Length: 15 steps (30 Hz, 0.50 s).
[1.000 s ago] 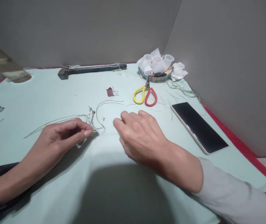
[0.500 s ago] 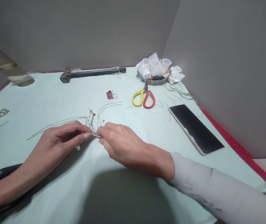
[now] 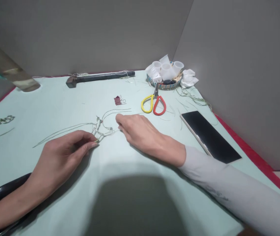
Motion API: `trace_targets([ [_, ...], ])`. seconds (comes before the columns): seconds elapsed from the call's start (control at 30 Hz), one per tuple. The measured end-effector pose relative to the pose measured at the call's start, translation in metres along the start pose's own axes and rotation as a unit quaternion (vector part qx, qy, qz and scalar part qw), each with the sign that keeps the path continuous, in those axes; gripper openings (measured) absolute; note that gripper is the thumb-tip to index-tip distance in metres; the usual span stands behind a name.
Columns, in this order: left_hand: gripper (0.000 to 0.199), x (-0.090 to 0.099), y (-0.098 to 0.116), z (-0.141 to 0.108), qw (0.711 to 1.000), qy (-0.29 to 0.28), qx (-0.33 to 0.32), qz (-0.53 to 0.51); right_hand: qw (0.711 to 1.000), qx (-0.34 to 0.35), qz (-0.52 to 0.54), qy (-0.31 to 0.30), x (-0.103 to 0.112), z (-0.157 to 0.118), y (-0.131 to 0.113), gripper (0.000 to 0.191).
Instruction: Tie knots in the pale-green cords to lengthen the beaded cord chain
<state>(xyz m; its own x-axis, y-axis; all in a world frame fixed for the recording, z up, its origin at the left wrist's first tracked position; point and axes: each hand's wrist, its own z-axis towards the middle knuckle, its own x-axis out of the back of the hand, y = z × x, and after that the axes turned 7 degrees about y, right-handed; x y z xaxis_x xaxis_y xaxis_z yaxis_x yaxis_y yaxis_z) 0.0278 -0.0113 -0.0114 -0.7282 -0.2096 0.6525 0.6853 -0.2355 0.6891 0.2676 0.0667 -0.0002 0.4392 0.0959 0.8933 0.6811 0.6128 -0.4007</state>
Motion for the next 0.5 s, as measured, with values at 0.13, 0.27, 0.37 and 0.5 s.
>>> trace_targets([
  [0.13, 0.022, 0.000, 0.001, -0.001, 0.999, -0.014, -0.038, 0.015, 0.999, -0.014, -0.045, 0.006, 0.001, 0.022, 0.001, 0.014],
  [0.27, 0.027, 0.001, 0.004, -0.002, 0.997, -0.029, -0.070, 0.032, 0.994, -0.032, -0.100, 0.019, 0.003, 0.044, -0.004, 0.023],
  [0.37, 0.027, 0.003, 0.005, -0.002, 0.995, -0.041, -0.085, 0.037, 0.990, -0.033, -0.134, 0.025, 0.003, 0.059, -0.009, 0.030],
  [0.5, 0.027, 0.003, 0.003, -0.001, 0.992, -0.056, -0.103, 0.038, 0.986, -0.018, -0.163, 0.023, -0.004, 0.074, -0.014, 0.035],
])
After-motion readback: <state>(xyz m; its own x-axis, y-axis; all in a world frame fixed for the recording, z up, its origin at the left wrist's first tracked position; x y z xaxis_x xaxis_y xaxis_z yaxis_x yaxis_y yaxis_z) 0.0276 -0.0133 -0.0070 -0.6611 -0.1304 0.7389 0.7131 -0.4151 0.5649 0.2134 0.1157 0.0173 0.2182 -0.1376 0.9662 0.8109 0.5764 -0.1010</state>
